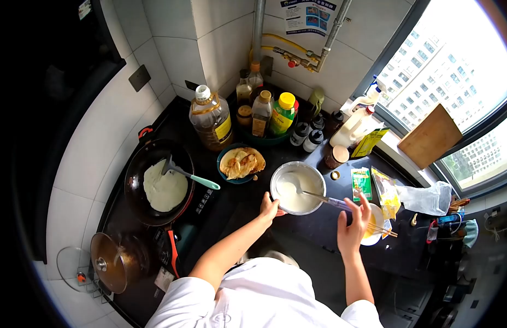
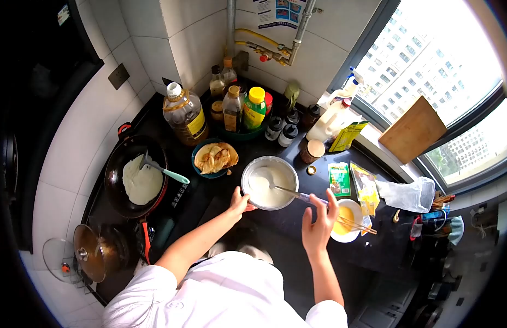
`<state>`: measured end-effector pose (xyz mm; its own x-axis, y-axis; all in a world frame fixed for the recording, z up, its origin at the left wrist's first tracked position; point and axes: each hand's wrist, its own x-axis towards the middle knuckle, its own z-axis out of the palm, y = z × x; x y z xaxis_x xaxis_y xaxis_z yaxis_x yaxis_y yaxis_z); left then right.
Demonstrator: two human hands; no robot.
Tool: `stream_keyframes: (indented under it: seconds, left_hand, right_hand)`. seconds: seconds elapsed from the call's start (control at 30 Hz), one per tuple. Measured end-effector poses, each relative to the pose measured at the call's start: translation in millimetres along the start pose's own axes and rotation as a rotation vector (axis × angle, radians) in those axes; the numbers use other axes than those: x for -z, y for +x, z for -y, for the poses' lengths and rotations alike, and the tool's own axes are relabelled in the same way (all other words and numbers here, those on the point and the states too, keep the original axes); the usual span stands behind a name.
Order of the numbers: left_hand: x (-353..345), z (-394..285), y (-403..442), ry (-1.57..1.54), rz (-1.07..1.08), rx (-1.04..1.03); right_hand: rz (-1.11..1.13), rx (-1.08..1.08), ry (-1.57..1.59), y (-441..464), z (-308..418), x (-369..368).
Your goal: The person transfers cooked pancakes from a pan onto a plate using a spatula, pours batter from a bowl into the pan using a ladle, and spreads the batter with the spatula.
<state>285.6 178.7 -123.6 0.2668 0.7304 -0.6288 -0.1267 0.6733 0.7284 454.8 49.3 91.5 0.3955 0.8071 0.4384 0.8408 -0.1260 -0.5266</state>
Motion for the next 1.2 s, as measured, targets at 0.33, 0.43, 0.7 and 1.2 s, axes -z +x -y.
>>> stream_keyframes:
  seconds: [0.33,0.43,0.7,1.2]
  left_hand:
    - [-18,8,65,0.074,-0.065,-0.013]
    - [-26,-6,69,0.089,-0.057,0.039]
    - [-17,-31,48,0.269,-0.035,0.147]
    - [238,-95,-243,0.794,-0.973,-0.696]
  right_hand:
    - [0.068,0.001,0.065,29,-9,-28]
    - [0.102,-0.011,0.013,37,-31,-42]
    - [0.156,0.044,0.024,39,-54,-66]
    - [0.54,0.618,0.339,58,141,-213]
